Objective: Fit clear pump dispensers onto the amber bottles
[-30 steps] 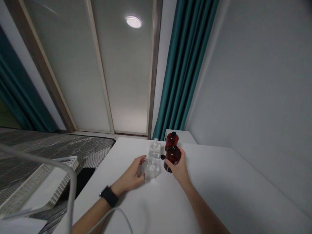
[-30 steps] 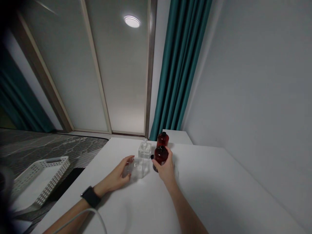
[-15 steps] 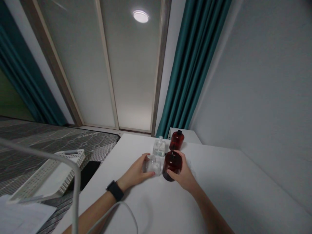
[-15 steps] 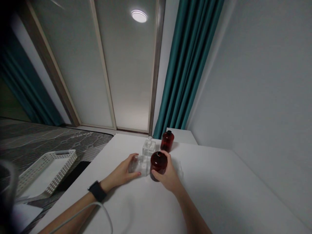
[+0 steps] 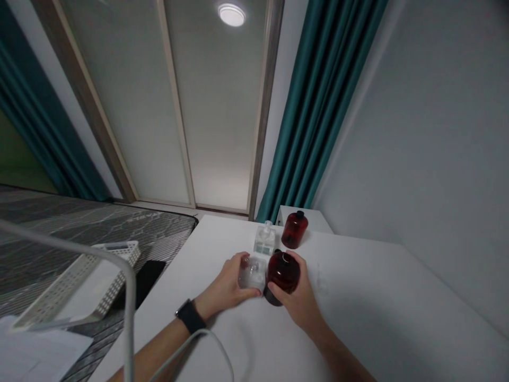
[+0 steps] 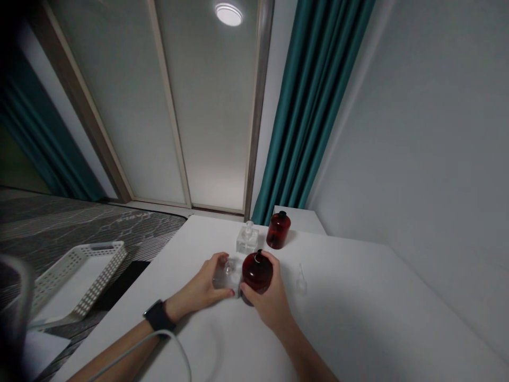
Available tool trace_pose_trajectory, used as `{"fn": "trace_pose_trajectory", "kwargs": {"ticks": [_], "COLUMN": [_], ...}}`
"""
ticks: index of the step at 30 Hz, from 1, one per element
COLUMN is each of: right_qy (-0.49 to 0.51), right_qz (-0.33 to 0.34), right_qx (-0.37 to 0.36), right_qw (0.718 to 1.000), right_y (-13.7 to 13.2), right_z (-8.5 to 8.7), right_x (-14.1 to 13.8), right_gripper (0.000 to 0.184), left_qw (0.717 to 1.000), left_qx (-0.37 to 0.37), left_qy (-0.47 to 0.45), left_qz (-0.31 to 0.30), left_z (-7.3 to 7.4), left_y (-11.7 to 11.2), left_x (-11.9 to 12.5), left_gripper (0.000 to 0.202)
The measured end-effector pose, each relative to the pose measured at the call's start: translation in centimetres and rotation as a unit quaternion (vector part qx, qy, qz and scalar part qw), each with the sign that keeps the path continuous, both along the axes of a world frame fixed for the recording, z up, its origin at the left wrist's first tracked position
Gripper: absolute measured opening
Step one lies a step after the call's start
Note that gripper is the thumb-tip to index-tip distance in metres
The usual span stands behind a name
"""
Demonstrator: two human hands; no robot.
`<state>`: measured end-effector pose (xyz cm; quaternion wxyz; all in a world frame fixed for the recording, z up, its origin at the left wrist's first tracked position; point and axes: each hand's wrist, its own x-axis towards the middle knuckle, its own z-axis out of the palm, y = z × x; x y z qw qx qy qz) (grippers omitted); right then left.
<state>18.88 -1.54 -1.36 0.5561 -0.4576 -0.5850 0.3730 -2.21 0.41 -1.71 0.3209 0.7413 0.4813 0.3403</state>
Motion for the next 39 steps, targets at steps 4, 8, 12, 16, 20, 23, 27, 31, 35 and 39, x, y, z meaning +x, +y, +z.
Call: {"fn": "trace_pose_trajectory", "kwargs": {"ticks": [4, 8, 12, 16, 20, 23, 27, 31, 35, 39], "right_qy": [-0.032, -0.066, -0.102, -0.149, -0.209, -0.254, -0.3, -0.319, -0.317, -0.313], "right_qz": [0.004, 0.013, 0.023, 0.021, 0.017, 0.023, 0.052, 0.061, 0.077, 0.069], "right_qx": [0.007, 0.01, 0.015, 0.028, 0.029, 0.039, 0.042, 0.019, 0.017, 0.039], "right_qw": [0.999, 0.998, 0.994, 0.988, 0.977, 0.966, 0.952, 0.945, 0.945, 0.947], "right_y": [-0.2, -0.7, -1.2, -1.3, -1.5, -1.9, -2.6, -3.0, -3.1, -3.3], "right_z": [-0.1, 0.1, 0.8, 1.6, 2.4, 3.1, 3.8, 4.2, 4.2, 3.5], "right_x": [0.3, 0.5, 0.7, 1.1, 2.0, 3.0, 4.4, 5.0, 4.8, 4.2], "right_gripper": [0.074, 0.074, 0.073, 0.072, 0.071, 0.069, 0.071, 0.07, 0.067, 0.071], "left_qw": [0.999, 0.998, 0.997, 0.996, 0.995, 0.995, 0.995, 0.994, 0.993, 0.992], "left_qx": [0.02, 0.031, 0.042, 0.057, 0.07, 0.066, 0.06, 0.062, 0.062, 0.061], "left_qy": [-0.036, -0.04, -0.044, -0.041, -0.009, 0.005, 0.018, 0.04, 0.06, 0.081], "left_qz": [-0.02, -0.038, -0.041, -0.056, -0.064, -0.072, -0.079, -0.081, -0.081, -0.078], "left_z": [0.5, 0.7, 0.6, 0.6, 0.9, 1.0, 1.3, 1.2, 1.1, 1.3], "left_y": [0.1, 0.2, 0.2, 0.1, -0.1, -0.3, -0.5, -0.7, -0.8, -0.9], "left_x": [-0.1, -0.5, -0.7, -0.6, -0.3, 0.0, 0.4, 0.6, 0.7, 0.6], "left_gripper": [0.074, 0.075, 0.075, 0.073, 0.073, 0.072, 0.073, 0.073, 0.071, 0.07]}}
